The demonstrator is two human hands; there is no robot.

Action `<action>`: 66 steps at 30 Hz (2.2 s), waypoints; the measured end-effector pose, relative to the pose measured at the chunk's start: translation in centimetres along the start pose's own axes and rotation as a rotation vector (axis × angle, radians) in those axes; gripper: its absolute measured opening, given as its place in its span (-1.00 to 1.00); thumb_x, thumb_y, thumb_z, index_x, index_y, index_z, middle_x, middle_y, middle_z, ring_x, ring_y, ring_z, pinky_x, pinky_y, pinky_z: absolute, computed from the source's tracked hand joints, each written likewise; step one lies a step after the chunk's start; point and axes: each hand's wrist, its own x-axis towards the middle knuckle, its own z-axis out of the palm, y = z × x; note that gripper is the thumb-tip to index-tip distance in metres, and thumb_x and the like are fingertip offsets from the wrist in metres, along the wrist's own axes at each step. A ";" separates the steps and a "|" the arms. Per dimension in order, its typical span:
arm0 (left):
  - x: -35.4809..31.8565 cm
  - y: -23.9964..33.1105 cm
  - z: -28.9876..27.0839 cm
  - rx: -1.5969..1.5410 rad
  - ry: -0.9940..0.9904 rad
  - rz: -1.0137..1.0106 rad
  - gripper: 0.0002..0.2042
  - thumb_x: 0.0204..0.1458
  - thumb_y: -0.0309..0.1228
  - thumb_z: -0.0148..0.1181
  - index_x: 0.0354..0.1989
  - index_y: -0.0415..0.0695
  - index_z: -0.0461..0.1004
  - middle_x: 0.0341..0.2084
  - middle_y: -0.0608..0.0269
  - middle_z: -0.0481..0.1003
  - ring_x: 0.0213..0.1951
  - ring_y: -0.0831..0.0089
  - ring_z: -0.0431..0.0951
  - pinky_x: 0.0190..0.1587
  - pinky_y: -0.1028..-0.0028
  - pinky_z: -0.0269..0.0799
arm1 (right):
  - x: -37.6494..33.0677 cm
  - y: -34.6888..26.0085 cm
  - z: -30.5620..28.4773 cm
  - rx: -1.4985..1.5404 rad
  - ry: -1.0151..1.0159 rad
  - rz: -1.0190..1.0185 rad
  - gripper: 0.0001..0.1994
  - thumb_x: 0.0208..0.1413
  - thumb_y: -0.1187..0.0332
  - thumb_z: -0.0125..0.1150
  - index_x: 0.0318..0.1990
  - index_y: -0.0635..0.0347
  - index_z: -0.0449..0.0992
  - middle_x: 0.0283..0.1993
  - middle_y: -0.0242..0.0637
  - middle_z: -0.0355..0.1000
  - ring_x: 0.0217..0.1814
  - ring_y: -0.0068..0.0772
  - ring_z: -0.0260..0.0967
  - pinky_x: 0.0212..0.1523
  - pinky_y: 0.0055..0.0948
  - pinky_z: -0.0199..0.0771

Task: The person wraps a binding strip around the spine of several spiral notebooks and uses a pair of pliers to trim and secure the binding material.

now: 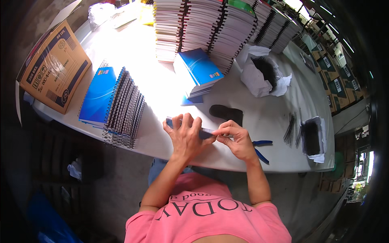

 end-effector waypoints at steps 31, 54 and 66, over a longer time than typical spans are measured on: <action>-0.4 -1.6 -1.1 -0.208 -0.029 0.083 -0.55 -0.36 0.00 0.43 -0.44 -0.09 0.47 -0.12 0.13 0.25 0.03 0.06 0.12 0.04 0.13 0.13 | 3.3 1.4 -4.7 -0.749 -0.174 0.057 -0.66 0.06 0.40 0.06 0.04 0.10 0.38 -0.12 -0.22 0.43 -0.11 -0.21 0.39 -0.09 -0.41 0.39; 0.0 -2.0 -0.9 -0.325 -0.034 0.107 -0.50 -0.45 0.01 0.47 -0.57 -0.13 0.39 -0.04 0.05 0.20 0.08 0.01 0.07 0.06 0.08 0.11 | 3.6 1.2 -2.5 0.206 -0.280 -0.162 -0.72 -0.27 0.72 0.11 -0.39 0.22 0.64 -0.40 -0.25 0.56 -0.33 -0.43 0.51 -0.24 -0.55 0.44; 0.8 -2.9 -0.5 -0.493 -0.054 -0.072 -0.49 -0.61 -0.08 0.54 -0.50 -0.06 0.43 0.05 0.10 0.12 -0.05 0.12 0.14 -0.01 0.18 0.22 | 4.9 2.7 -2.2 0.340 -0.098 -0.039 -0.71 -0.26 0.75 0.18 -0.35 0.21 0.63 -0.41 -0.34 0.53 -0.35 -0.52 0.47 -0.29 -0.51 0.44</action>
